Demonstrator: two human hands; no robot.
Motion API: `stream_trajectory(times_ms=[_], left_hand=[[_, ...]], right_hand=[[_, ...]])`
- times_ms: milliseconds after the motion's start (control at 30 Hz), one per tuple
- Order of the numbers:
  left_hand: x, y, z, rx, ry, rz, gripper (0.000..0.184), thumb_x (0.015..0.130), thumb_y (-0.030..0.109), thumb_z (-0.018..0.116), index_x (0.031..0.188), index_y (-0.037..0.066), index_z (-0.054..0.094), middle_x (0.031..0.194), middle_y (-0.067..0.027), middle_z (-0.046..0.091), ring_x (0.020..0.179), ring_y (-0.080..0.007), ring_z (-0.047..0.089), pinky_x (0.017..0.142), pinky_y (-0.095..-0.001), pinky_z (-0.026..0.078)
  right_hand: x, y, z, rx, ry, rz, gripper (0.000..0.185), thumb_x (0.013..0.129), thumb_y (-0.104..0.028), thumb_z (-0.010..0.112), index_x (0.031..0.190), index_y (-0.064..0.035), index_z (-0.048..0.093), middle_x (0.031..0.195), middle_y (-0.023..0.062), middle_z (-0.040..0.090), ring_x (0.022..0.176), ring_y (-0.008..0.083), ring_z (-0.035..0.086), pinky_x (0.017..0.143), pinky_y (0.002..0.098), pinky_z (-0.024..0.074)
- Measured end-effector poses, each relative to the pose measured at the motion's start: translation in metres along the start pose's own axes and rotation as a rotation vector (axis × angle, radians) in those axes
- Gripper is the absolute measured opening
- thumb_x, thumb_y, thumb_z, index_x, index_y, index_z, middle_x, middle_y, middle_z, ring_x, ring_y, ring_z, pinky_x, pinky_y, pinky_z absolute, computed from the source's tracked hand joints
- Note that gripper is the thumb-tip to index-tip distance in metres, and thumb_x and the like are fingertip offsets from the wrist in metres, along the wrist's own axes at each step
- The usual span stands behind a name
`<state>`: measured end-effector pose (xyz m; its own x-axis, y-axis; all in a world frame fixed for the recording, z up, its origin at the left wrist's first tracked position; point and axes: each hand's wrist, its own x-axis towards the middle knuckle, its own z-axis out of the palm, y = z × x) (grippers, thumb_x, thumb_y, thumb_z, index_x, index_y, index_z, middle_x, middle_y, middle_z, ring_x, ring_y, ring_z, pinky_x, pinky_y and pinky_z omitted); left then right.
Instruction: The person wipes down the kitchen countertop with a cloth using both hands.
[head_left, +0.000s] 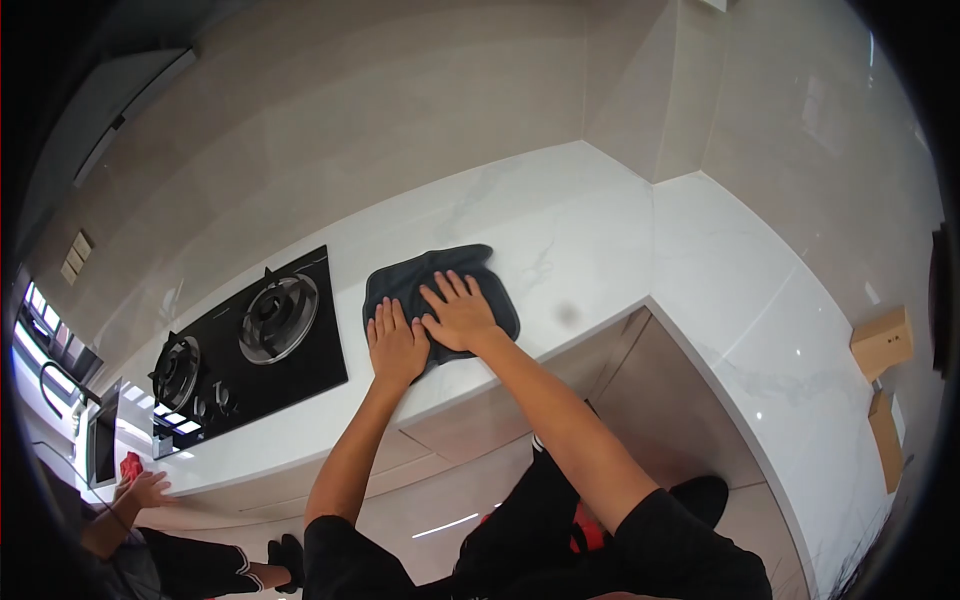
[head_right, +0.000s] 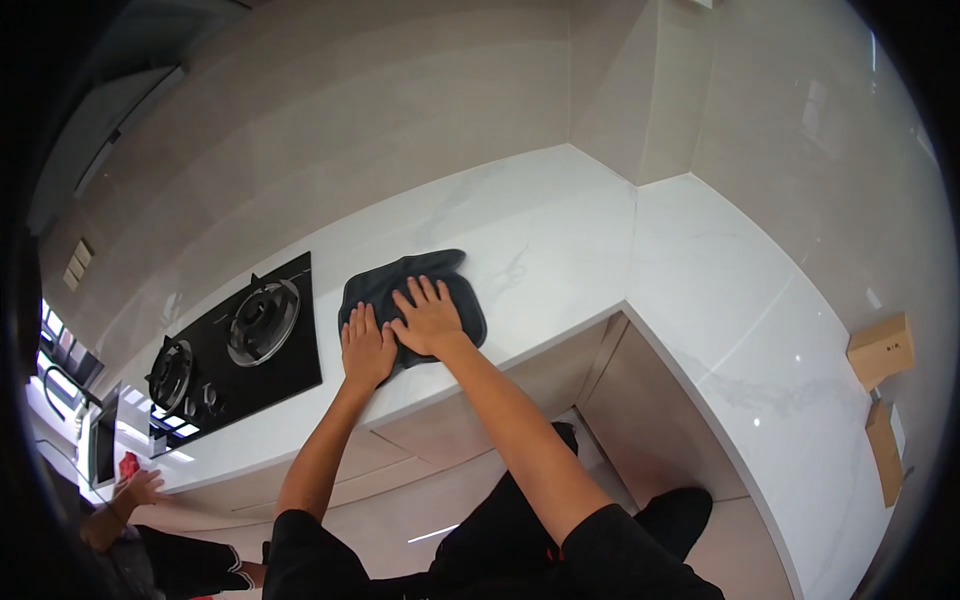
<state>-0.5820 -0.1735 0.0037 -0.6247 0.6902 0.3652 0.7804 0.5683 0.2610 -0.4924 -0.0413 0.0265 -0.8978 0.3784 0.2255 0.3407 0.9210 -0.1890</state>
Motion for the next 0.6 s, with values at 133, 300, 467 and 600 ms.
stream_trajectory(times_ms=[133,300,467,600], left_hand=[[0.037,-0.025,0.003,0.089,0.012,-0.117,0.066,0.099,0.036,0.036,0.148,-0.008,0.035,0.157,-0.0247,0.031,0.149,-0.037,0.023,0.122,-0.0483,0.013],[0.094,-0.05,0.027,0.24,0.071,-0.246,0.067,0.099,0.041,0.036,0.146,-0.007,0.037,0.154,-0.0282,0.034,0.145,-0.0441,0.03,0.117,-0.0582,0.02],[0.155,-0.028,0.054,0.359,0.013,-0.322,0.069,0.099,0.044,0.033,0.147,-0.006,0.035,0.154,-0.0283,0.034,0.144,-0.0484,0.028,0.114,-0.0651,0.02],[0.196,0.044,0.095,0.287,-0.026,-0.177,0.071,0.098,0.045,0.031,0.147,-0.007,0.036,0.156,-0.0267,0.033,0.146,-0.0398,0.028,0.117,-0.0589,0.019]], right_hand=[[0.062,-0.011,0.013,0.102,-0.024,-0.146,0.057,0.101,-0.041,0.034,0.153,-0.0172,0.038,0.163,0.0127,0.026,0.151,0.0298,0.021,0.122,0.0486,0.0143],[0.123,0.006,0.02,0.15,-0.077,-0.189,0.051,0.103,-0.038,0.031,0.152,-0.0236,0.04,0.162,0.0085,0.028,0.151,0.0268,0.022,0.122,0.0467,0.0151],[0.143,0.049,0.017,0.18,-0.05,-0.05,0.052,0.104,-0.041,0.03,0.152,-0.0232,0.04,0.164,0.0087,0.025,0.152,0.0258,0.019,0.123,0.0454,0.0109],[0.125,0.132,-0.007,0.135,-0.031,0.089,0.052,0.103,-0.039,0.031,0.151,-0.0215,0.041,0.163,0.0108,0.026,0.152,0.0267,0.019,0.123,0.0454,0.0109]])
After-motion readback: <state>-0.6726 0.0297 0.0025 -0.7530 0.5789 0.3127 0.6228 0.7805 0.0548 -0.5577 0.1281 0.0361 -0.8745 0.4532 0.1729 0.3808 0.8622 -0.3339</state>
